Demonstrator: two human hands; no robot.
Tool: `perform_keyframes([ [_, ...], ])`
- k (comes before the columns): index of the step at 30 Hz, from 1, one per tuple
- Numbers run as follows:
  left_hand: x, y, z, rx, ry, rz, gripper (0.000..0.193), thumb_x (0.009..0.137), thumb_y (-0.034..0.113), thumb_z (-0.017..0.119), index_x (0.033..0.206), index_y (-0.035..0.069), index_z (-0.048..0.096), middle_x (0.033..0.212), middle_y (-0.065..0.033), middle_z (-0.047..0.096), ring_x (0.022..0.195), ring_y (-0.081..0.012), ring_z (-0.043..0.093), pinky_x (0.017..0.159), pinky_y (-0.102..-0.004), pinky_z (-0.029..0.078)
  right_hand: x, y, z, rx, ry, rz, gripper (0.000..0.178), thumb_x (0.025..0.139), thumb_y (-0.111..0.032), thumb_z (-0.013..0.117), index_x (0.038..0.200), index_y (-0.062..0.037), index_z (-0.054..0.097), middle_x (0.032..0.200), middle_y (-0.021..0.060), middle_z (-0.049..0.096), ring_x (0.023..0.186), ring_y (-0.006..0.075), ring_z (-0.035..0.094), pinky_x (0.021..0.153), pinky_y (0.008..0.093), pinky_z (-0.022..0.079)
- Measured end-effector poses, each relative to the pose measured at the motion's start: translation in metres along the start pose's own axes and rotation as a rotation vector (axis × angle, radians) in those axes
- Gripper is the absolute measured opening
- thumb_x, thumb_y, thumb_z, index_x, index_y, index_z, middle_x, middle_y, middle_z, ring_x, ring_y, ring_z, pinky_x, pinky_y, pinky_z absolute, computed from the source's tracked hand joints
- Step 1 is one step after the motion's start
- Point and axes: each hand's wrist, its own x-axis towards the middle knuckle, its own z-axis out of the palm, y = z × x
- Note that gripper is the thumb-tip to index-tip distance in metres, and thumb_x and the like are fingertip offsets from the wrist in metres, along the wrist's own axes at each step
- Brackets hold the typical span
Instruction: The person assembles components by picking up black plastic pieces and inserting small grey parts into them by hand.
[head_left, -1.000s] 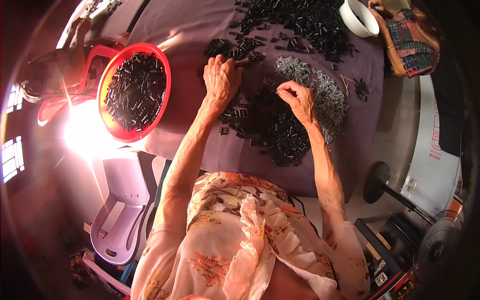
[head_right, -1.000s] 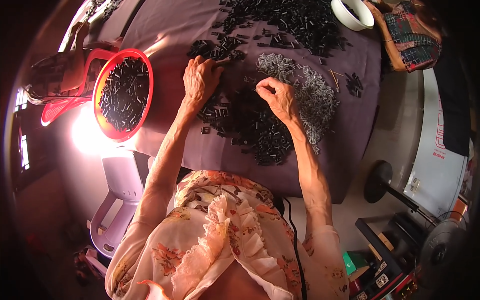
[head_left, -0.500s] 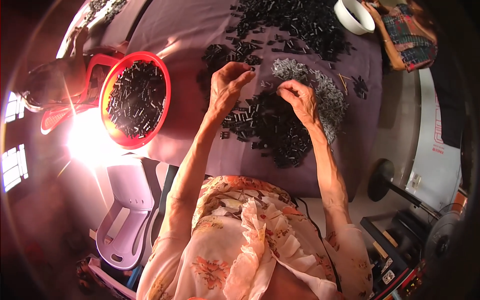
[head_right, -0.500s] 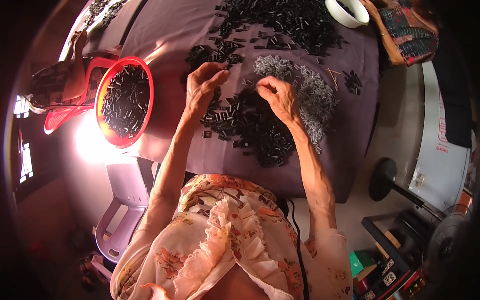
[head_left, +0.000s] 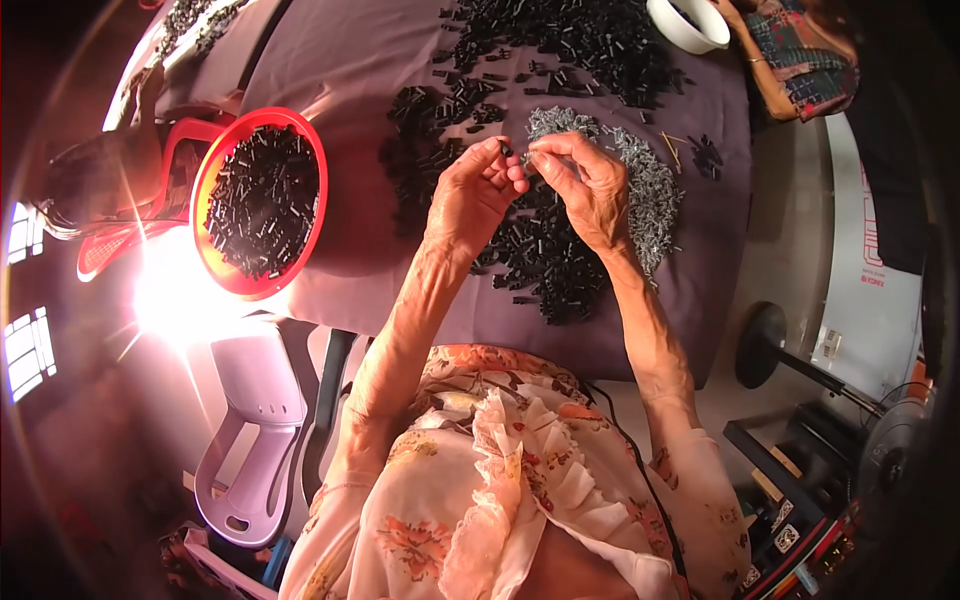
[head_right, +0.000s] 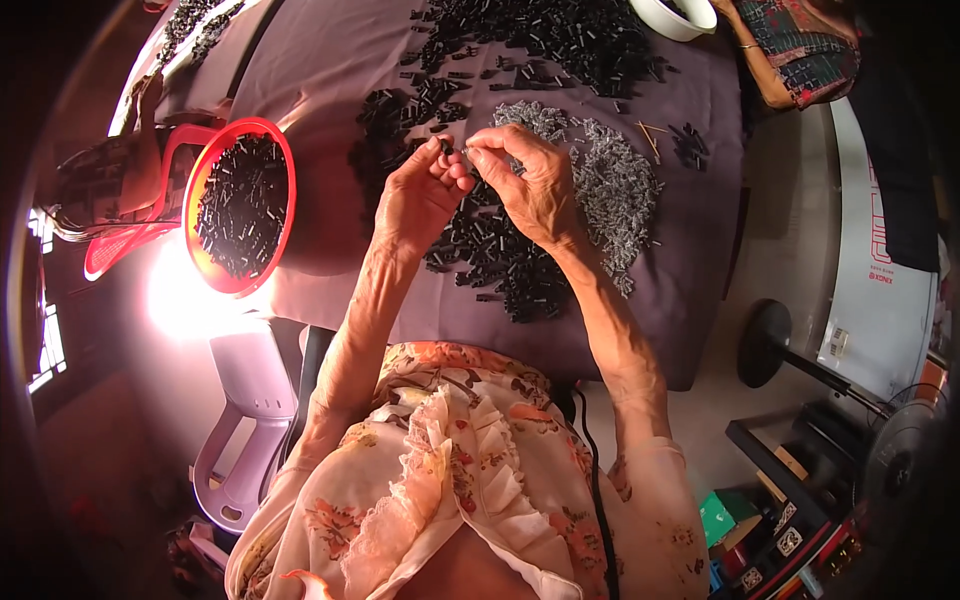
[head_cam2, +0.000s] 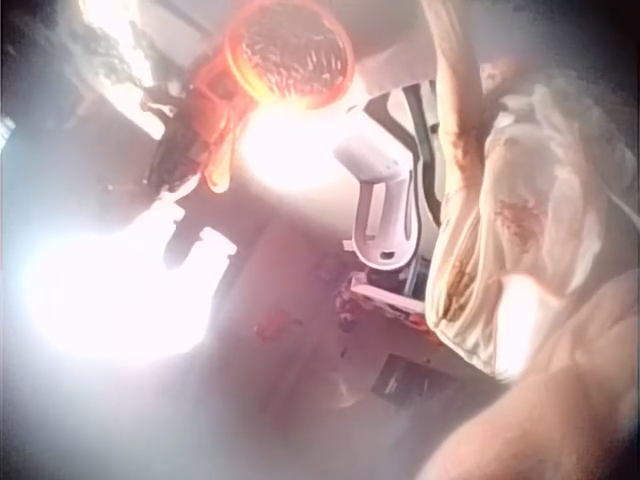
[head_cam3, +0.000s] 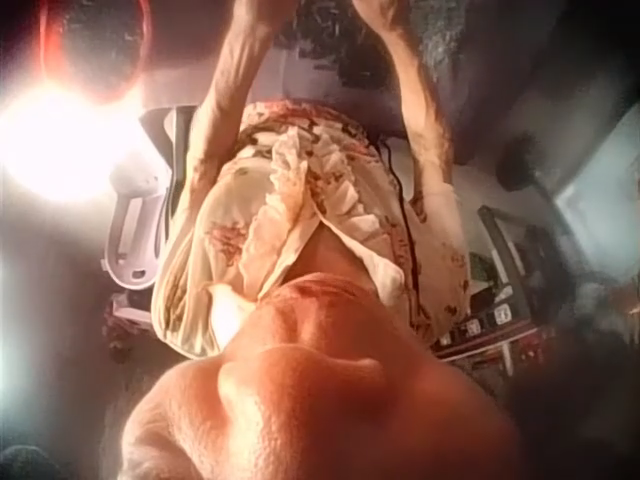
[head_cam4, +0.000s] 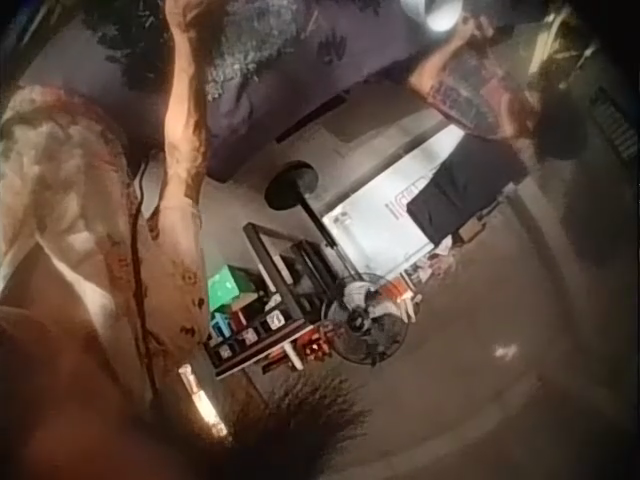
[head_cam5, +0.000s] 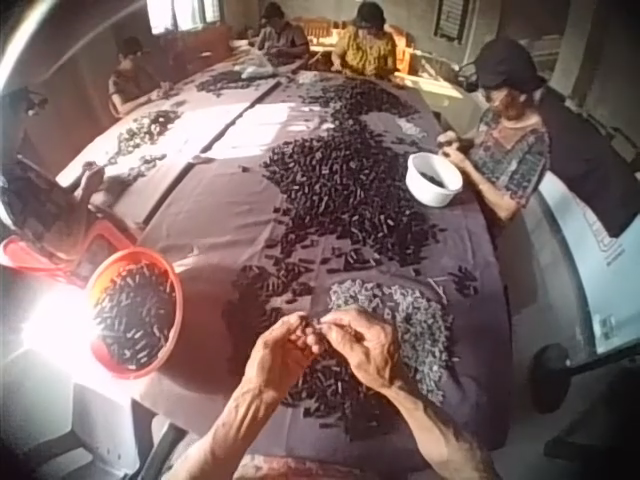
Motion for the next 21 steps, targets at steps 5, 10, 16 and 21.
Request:
perform_keyframes([
  [5, -0.003, -0.007, 0.008, -0.067, 0.077, -0.034, 0.013, 0.086, 0.014, 0.053, 0.089, 0.002, 0.055, 0.081, -0.0086, 0.06, 0.073, -0.0174, 0.058, 0.069, -0.0318, 0.05, 0.0, -0.002, 0.0, 0.029, 0.033, -0.003, 0.008, 0.08, -0.003, 0.06, 0.088, -0.0001, 0.06, 0.078, 0.0079, 0.062, 0.07, 0.0148, 0.061, 0.063, 0.025, 0.048],
  [10, -0.004, -0.012, 0.011, -0.096, 0.092, -0.035, 0.011, 0.087, 0.013, 0.053, 0.087, 0.003, 0.055, 0.081, -0.008, 0.06, 0.073, -0.0173, 0.059, 0.069, -0.0321, 0.05, 0.0, -0.004, 0.0, 0.024, 0.018, -0.015, 0.008, 0.081, -0.001, 0.058, 0.088, 0.0007, 0.06, 0.077, 0.0069, 0.06, 0.069, 0.0133, 0.06, 0.06, 0.0232, 0.048],
  [16, -0.002, -0.016, 0.004, -0.086, -0.013, -0.055, 0.015, 0.089, 0.017, 0.049, 0.089, 0.003, 0.055, 0.081, -0.006, 0.061, 0.077, -0.0164, 0.059, 0.077, -0.032, 0.048, -0.001, -0.003, -0.001, 0.009, 0.001, -0.046, 0.007, 0.08, -0.001, 0.059, 0.087, 0.0002, 0.06, 0.075, 0.006, 0.059, 0.065, 0.012, 0.059, 0.058, 0.0227, 0.048],
  [21, -0.004, -0.02, 0.009, -0.052, 0.089, 0.0, 0.012, 0.088, 0.015, 0.051, 0.087, 0.004, 0.054, 0.079, -0.0042, 0.057, 0.074, -0.0153, 0.056, 0.075, -0.0319, 0.048, 0.0, -0.008, 0.0, -0.156, -0.047, -0.049, 0.01, 0.077, 0.0, 0.06, 0.088, -0.0001, 0.06, 0.075, 0.0059, 0.059, 0.064, 0.0134, 0.06, 0.056, 0.0241, 0.048],
])
